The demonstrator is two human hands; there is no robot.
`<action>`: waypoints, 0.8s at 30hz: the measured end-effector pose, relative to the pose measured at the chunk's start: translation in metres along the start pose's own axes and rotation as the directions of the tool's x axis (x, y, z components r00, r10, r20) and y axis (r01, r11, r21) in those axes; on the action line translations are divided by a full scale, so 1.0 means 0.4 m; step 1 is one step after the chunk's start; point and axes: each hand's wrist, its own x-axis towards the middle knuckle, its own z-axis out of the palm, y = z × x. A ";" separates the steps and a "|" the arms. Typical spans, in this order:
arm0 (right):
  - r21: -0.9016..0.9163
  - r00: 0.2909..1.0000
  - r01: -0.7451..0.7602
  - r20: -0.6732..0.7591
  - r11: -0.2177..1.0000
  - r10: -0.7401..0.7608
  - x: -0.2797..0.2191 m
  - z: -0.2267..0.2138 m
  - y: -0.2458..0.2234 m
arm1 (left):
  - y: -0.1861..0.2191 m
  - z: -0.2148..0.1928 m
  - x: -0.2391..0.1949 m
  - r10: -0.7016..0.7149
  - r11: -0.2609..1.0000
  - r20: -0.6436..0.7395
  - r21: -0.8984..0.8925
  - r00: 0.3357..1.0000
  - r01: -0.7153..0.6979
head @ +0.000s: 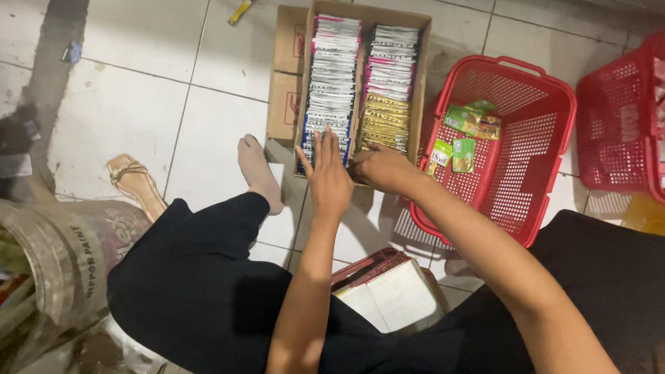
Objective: The person sorts various packets of shampoo and other products from a red basket into a cardboard box, organizing them by brand and color.
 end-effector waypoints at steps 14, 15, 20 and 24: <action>0.298 0.727 -0.361 -0.503 0.884 0.467 0.085 0.002 0.075 | 0.094 0.053 0.027 -0.059 0.971 0.095 -0.226 0.994 0.079; 0.272 0.741 -0.398 -0.467 0.876 0.482 0.092 -0.003 0.082 | 0.099 0.052 0.028 -0.066 0.970 0.112 -0.225 0.992 0.090; 0.240 0.717 -0.414 -0.508 0.878 0.477 0.094 0.005 0.081 | 0.104 0.043 0.040 -0.103 0.964 0.164 -0.225 0.981 0.139; 0.161 0.739 -0.454 -0.482 0.877 0.471 0.098 -0.003 0.073 | 0.105 0.049 0.048 -0.103 0.968 0.169 -0.211 0.980 0.138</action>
